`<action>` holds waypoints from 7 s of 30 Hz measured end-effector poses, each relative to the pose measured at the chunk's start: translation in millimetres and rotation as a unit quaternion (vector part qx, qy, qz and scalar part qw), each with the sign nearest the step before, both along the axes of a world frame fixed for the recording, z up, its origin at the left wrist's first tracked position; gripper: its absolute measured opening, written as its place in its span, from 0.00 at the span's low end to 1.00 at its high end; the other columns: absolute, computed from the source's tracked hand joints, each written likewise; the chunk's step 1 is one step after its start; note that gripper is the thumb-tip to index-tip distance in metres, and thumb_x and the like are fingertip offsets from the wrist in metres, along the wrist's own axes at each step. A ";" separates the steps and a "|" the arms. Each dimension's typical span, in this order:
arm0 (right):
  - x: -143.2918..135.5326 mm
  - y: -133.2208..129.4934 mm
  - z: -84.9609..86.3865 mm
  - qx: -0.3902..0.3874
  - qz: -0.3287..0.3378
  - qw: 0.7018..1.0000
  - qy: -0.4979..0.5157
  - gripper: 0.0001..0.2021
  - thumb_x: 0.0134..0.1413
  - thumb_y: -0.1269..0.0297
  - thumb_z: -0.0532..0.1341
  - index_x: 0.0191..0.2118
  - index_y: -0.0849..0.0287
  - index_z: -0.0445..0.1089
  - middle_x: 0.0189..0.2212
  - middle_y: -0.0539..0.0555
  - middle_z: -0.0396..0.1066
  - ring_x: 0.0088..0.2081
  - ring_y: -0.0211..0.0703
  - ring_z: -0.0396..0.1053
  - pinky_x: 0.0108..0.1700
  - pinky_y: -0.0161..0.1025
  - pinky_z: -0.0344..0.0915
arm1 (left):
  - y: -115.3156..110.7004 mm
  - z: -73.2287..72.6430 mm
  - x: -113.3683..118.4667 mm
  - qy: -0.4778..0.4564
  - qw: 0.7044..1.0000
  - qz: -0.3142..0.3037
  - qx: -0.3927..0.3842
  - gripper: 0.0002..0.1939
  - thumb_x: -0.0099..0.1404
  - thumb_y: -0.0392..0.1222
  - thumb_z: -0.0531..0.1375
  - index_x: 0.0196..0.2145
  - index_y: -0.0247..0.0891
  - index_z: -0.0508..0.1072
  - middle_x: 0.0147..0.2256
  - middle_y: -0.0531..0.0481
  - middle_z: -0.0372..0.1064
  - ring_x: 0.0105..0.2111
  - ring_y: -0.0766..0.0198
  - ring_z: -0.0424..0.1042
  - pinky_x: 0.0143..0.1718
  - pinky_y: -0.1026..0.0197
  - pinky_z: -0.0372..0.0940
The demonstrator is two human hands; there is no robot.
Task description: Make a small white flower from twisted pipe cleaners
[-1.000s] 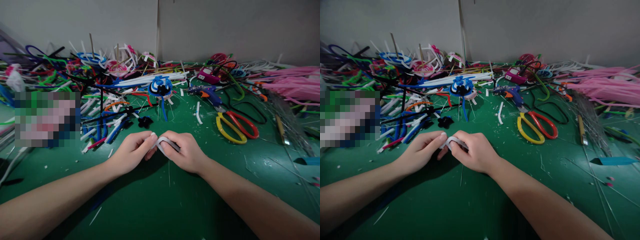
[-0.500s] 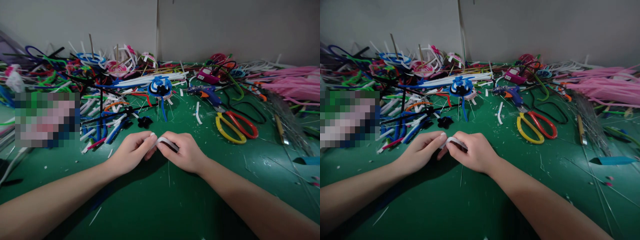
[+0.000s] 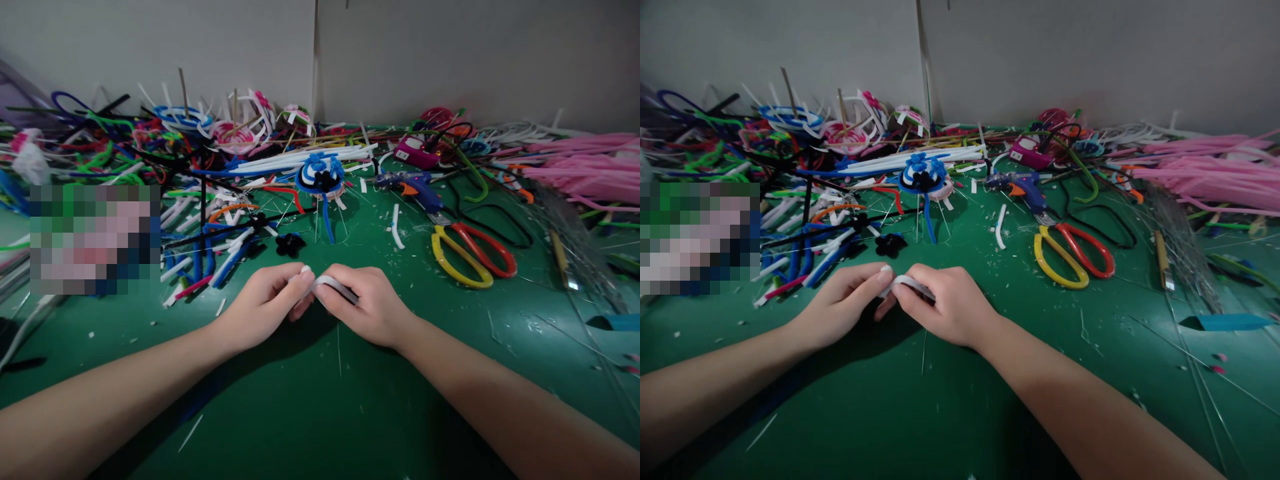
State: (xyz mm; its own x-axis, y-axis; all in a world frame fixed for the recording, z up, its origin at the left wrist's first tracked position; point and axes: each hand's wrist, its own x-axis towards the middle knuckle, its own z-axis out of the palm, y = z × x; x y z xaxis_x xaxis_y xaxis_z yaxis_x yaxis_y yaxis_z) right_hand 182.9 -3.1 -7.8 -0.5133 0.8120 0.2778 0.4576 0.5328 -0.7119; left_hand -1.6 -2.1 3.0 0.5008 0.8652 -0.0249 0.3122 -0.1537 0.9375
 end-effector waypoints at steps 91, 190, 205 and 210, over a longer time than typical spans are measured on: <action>-3.5 2.7 1.4 0.108 -0.038 0.982 0.148 0.10 0.53 0.74 0.62 0.42 0.64 0.73 0.34 0.53 0.75 0.33 0.33 0.71 0.33 0.28 0.66 | 3.4 -7.4 -1.5 -0.210 0.969 0.030 -0.130 0.12 0.67 0.42 0.55 0.27 0.34 0.66 0.20 0.57 0.67 0.15 0.78 0.61 0.17 0.75 0.55; -4.1 -0.8 5.8 0.082 -0.089 0.989 0.082 0.08 0.54 0.68 0.60 0.25 0.64 0.69 0.19 0.47 0.67 0.21 0.28 0.61 0.24 0.27 0.56 | -1.4 -2.3 2.6 -0.101 0.992 0.013 -0.076 0.10 0.68 0.42 0.51 0.31 0.35 0.64 0.22 0.58 0.63 0.18 0.75 0.63 0.20 0.71 0.59; -4.5 -0.6 4.1 0.063 -0.068 0.993 0.079 0.07 0.55 0.67 0.59 0.28 0.64 0.69 0.20 0.47 0.67 0.21 0.28 0.62 0.24 0.27 0.57 | -3.1 -3.4 3.5 -0.075 0.995 0.013 -0.066 0.10 0.68 0.41 0.51 0.31 0.35 0.64 0.22 0.58 0.62 0.19 0.74 0.64 0.21 0.70 0.59; -4.0 -1.0 2.2 0.054 -0.057 0.995 0.069 0.07 0.56 0.66 0.58 0.31 0.64 0.69 0.20 0.47 0.67 0.21 0.29 0.63 0.24 0.27 0.58 | -4.8 -2.4 3.4 -0.048 0.998 0.016 -0.043 0.09 0.68 0.40 0.50 0.30 0.36 0.64 0.22 0.58 0.62 0.20 0.73 0.64 0.23 0.69 0.60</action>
State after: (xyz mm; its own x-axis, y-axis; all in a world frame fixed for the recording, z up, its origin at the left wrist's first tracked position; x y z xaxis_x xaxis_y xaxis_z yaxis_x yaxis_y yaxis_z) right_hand 178.9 -4.1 -5.6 -0.3707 0.8244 0.4278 0.4205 0.5596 -0.7141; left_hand 1.8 -6.8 0.6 0.4769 0.8774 -0.0521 0.2234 -0.0637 0.9726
